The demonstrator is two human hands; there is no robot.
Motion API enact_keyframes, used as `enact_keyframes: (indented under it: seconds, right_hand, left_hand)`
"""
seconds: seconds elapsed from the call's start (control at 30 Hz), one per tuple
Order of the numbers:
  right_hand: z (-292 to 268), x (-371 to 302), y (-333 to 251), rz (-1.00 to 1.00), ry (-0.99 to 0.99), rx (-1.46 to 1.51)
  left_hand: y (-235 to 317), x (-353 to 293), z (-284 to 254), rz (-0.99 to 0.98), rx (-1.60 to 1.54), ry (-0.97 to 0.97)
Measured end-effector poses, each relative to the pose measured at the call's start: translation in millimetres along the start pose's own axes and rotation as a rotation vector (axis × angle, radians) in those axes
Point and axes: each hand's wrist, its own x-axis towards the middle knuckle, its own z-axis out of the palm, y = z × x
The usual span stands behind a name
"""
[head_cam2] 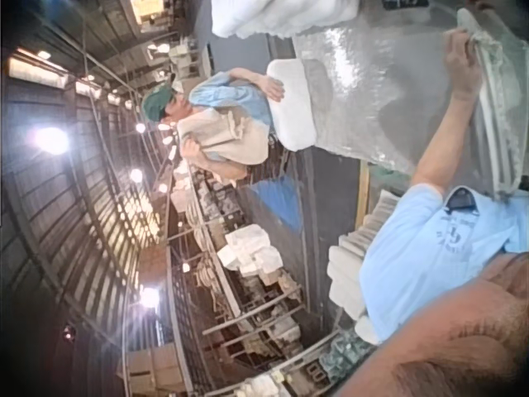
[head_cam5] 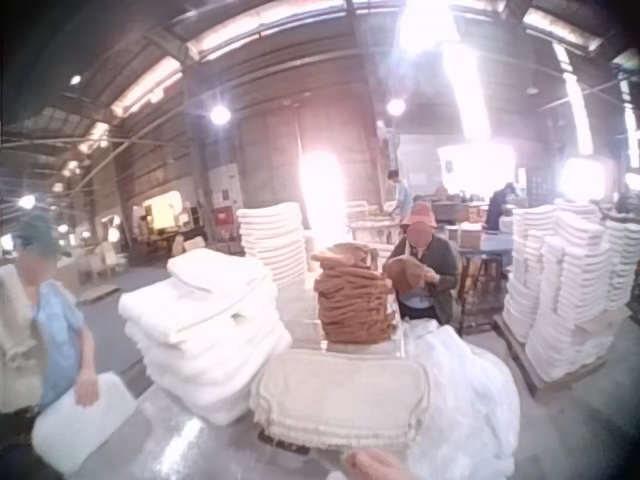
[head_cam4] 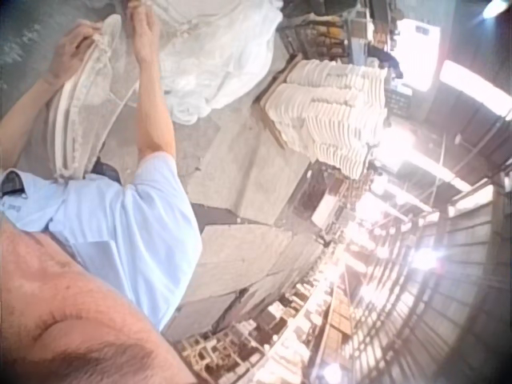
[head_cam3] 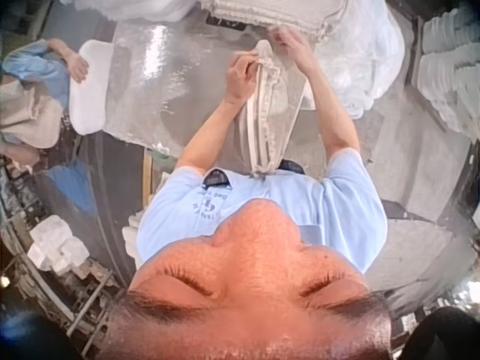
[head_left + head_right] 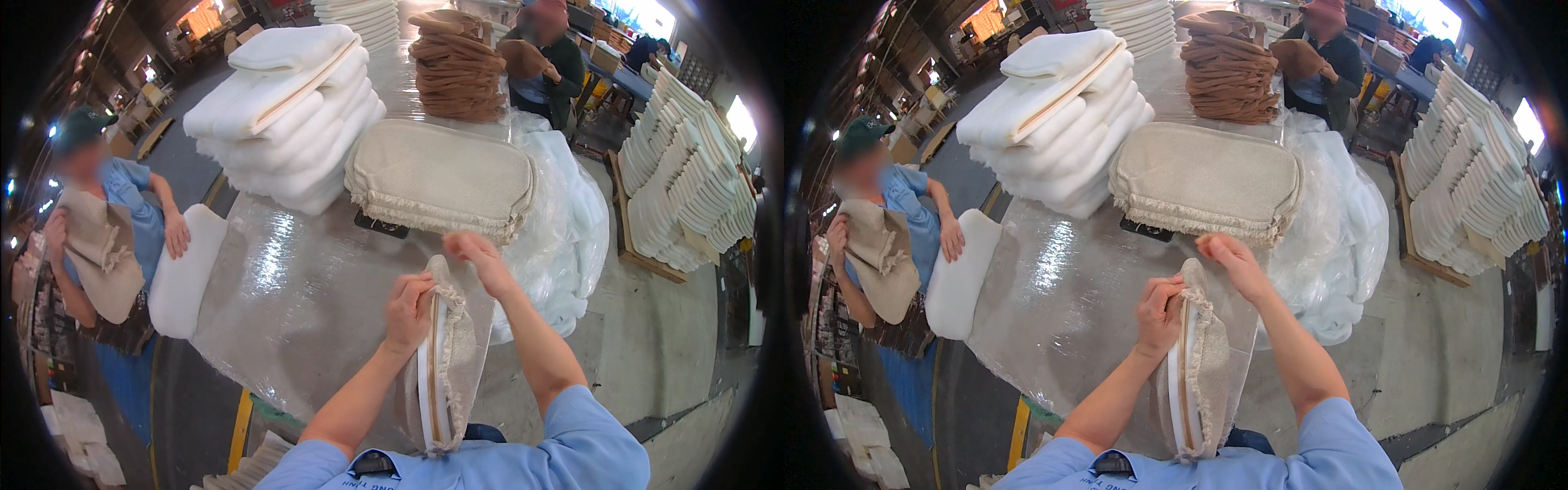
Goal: The person inserts foam inserts into fabric covers, pulls the covers over the foam, and stacks the finished cushions on a table. The person handles foam inserts and fabric covers one at a time, repeating the process throughout the clip.
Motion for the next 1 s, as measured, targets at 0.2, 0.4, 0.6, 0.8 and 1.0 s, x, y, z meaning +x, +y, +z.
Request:
enact_keyframes:
  seconds: [0.2, 0.4, 0.6, 0.8, 1.0]
  right_hand:
    - [44.8, -5.5, 33.7, 0.12, -0.057, 0.026]
    - [44.9, 3.3, 51.3, 0.081, -0.019, -0.059]
    - [15.9, 5.1, 66.5, 0.039, 0.103, 0.049]
    - [40.7, 11.4, 62.7, 0.154, 0.225, 0.105]
    - [45.2, 8.6, 71.9, 0.013, 0.269, 0.145]
  left_hand:
    - [-3.5, -3.3, 4.2, -0.06, -0.001, -0.031]
    - [-7.2, 5.9, -22.2, 0.019, 0.003, -0.086]
    - [27.9, -132.0, -129.8, -0.751, -0.068, 0.307]
    - [145.1, -311.3, -169.1, -1.279, -0.406, 0.036]
    - [178.5, -312.2, -119.8, -1.146, -0.828, 0.215]
